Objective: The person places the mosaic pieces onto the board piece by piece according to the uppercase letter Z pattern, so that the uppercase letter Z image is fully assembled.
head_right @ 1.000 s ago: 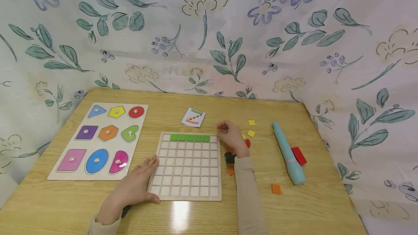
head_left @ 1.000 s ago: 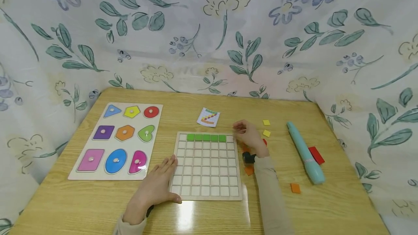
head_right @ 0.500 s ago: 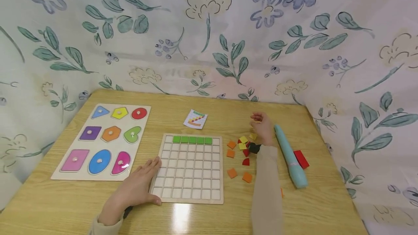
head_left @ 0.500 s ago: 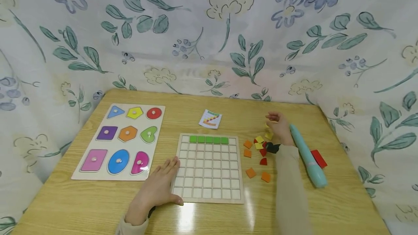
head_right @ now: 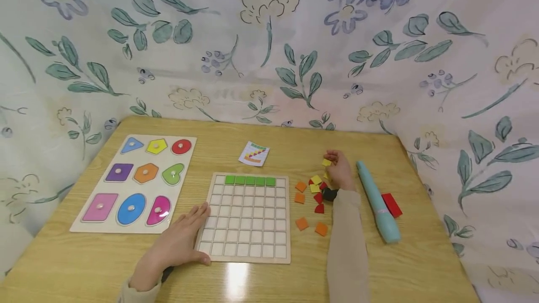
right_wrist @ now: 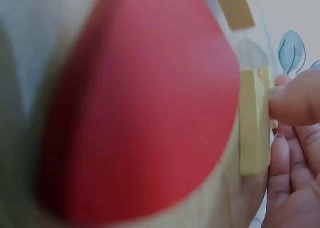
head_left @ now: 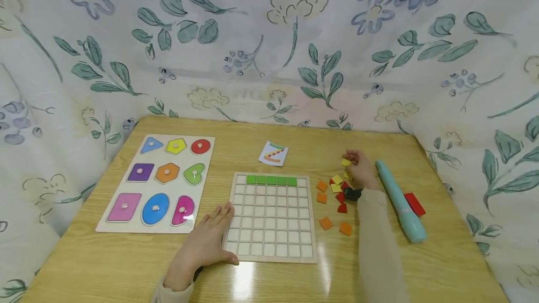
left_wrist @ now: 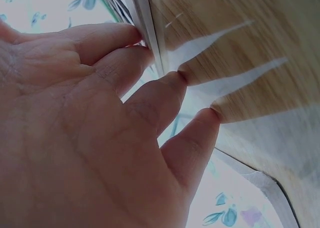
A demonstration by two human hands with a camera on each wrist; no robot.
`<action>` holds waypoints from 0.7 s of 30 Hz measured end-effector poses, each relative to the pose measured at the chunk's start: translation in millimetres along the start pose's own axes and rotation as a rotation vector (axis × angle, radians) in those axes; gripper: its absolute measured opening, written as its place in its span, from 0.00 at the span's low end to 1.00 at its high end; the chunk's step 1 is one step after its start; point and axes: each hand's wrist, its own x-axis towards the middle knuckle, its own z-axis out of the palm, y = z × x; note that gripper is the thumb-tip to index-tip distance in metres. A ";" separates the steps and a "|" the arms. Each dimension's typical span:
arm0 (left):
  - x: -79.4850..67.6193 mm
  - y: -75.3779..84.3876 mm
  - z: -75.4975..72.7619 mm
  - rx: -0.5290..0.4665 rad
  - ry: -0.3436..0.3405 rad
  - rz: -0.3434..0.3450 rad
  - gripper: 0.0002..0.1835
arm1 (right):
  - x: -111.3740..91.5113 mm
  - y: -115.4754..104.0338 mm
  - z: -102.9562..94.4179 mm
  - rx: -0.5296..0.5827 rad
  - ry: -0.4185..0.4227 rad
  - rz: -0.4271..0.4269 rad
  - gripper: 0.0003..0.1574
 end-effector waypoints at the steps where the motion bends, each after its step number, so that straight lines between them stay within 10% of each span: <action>1: 0.1 0.0 0.2 -0.001 0.000 -0.001 0.67 | -0.6 0.3 0.8 -0.013 0.012 -0.010 0.32; 13: 2.1 1.2 0.1 -0.015 -0.005 -0.001 0.67 | -8.0 -5.8 3.6 -0.159 0.127 -0.007 0.24; 21: 1.2 2.7 -0.6 -0.008 -0.004 -0.002 0.67 | -21.1 -10.7 11.1 -0.027 0.067 0.041 0.24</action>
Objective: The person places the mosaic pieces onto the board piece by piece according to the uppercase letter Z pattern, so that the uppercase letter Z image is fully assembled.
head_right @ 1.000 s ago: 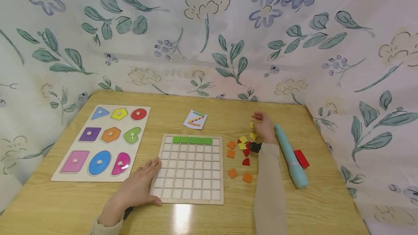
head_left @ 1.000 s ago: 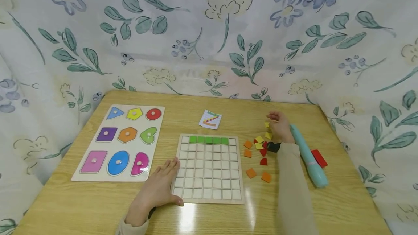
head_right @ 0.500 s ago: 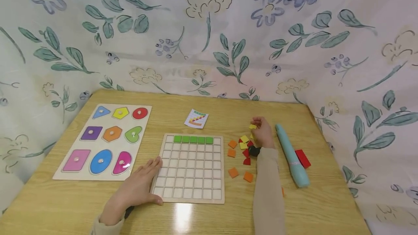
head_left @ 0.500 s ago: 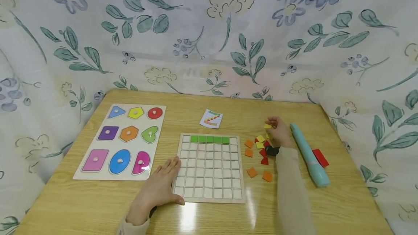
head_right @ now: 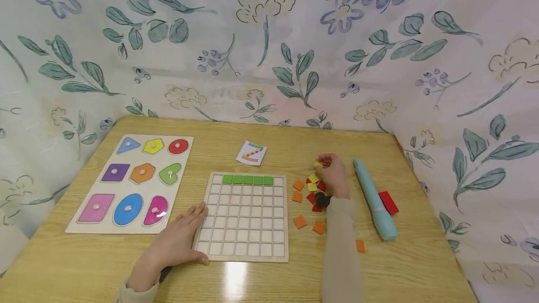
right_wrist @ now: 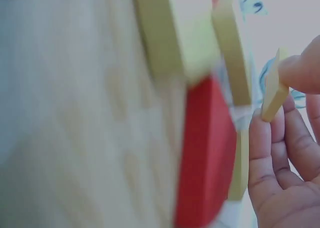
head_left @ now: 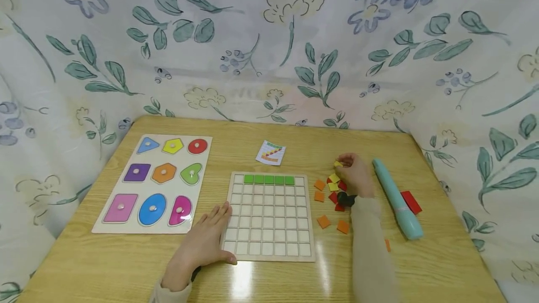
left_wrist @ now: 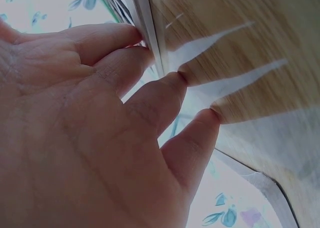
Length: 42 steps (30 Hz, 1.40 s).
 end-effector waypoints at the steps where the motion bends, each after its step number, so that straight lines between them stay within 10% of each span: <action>1: 0.2 -0.1 0.2 -0.003 0.000 -0.001 0.67 | -2.0 -1.4 2.4 0.021 -0.002 -0.012 0.24; 15: -0.6 0.6 -1.1 -0.022 0.002 -0.005 0.67 | -28.6 -31.9 60.9 0.134 -0.071 -0.166 0.15; 31: -1.5 -1.8 -1.3 -0.034 0.000 -0.013 0.67 | -57.3 -79.1 107.9 -0.057 -0.381 -0.271 0.14; 42: -1.1 -3.2 -0.2 -0.030 -0.001 -0.002 0.67 | -51.8 -78.5 119.8 -0.175 -0.389 -0.332 0.14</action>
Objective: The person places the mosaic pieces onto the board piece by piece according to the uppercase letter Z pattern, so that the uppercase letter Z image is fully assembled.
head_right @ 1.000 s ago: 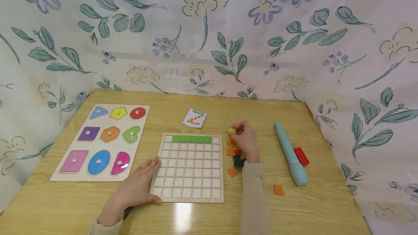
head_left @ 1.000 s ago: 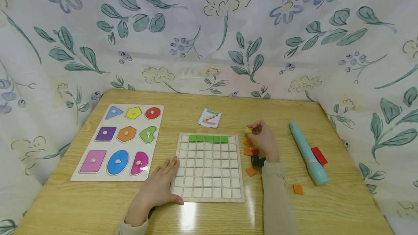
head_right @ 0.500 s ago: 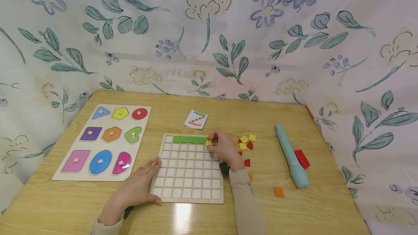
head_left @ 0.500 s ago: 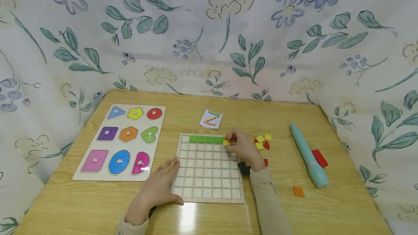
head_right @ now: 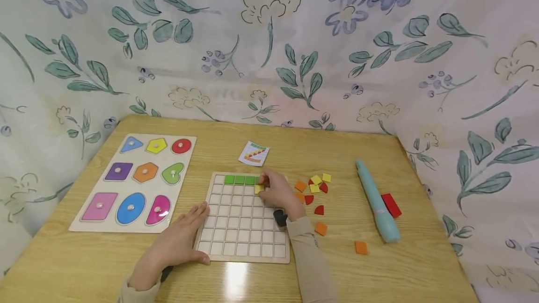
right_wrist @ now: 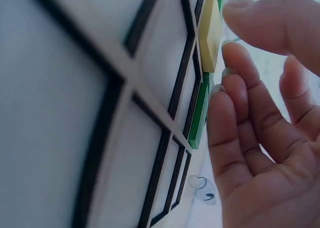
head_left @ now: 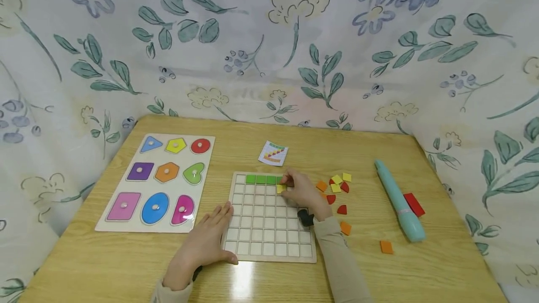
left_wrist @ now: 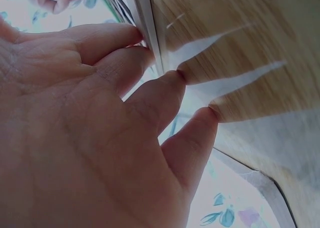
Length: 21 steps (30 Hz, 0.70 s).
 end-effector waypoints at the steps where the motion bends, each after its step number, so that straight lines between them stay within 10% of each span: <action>1: 0.3 -0.1 0.2 0.001 0.000 0.001 0.67 | -0.7 0.5 -0.5 0.007 0.004 0.009 0.14; 21: 1.1 1.5 -0.6 0.002 -0.005 0.004 0.67 | -11.8 10.3 -14.0 0.132 0.067 0.073 0.18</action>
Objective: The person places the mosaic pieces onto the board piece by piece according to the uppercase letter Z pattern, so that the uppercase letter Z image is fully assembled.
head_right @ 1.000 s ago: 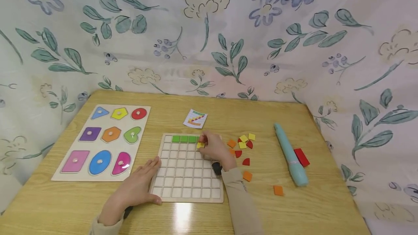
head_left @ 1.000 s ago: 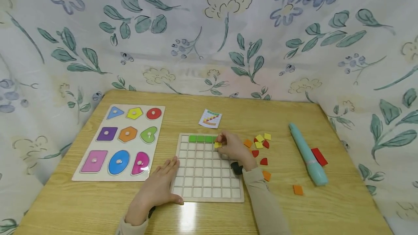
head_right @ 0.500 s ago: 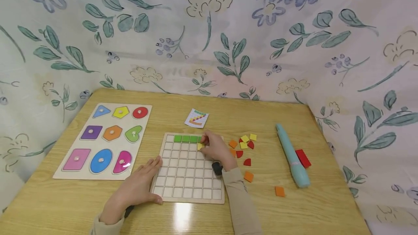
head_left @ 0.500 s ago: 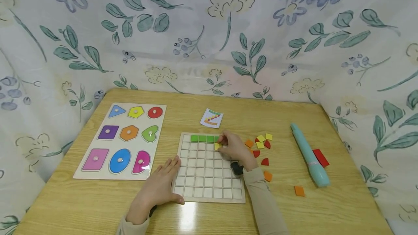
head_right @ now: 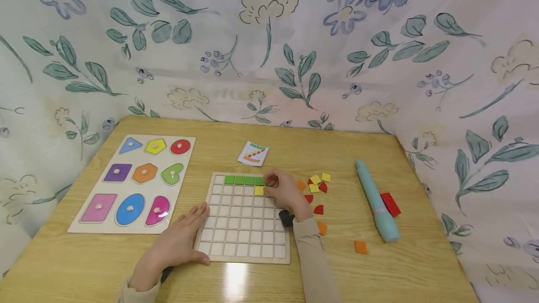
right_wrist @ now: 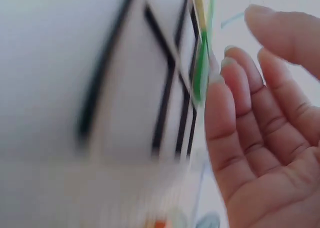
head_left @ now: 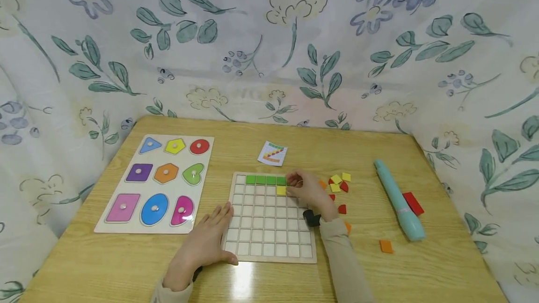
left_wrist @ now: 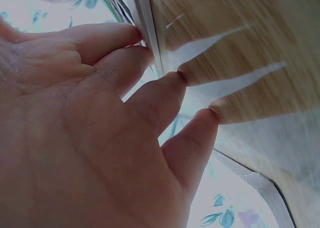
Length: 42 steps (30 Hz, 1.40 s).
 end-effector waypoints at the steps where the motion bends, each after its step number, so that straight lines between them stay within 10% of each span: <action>1: -0.1 -0.1 0.1 0.006 0.000 -0.002 0.67 | -1.4 1.8 -3.6 0.002 0.019 -0.007 0.20; 22: 1.2 -1.5 0.6 0.019 0.018 -0.003 0.67 | -43.8 79.6 -97.2 -0.005 0.400 0.093 0.26; 42: 2.1 0.6 3.1 -0.003 0.009 -0.020 0.67 | -34.7 84.9 -113.1 -0.161 0.274 0.246 0.26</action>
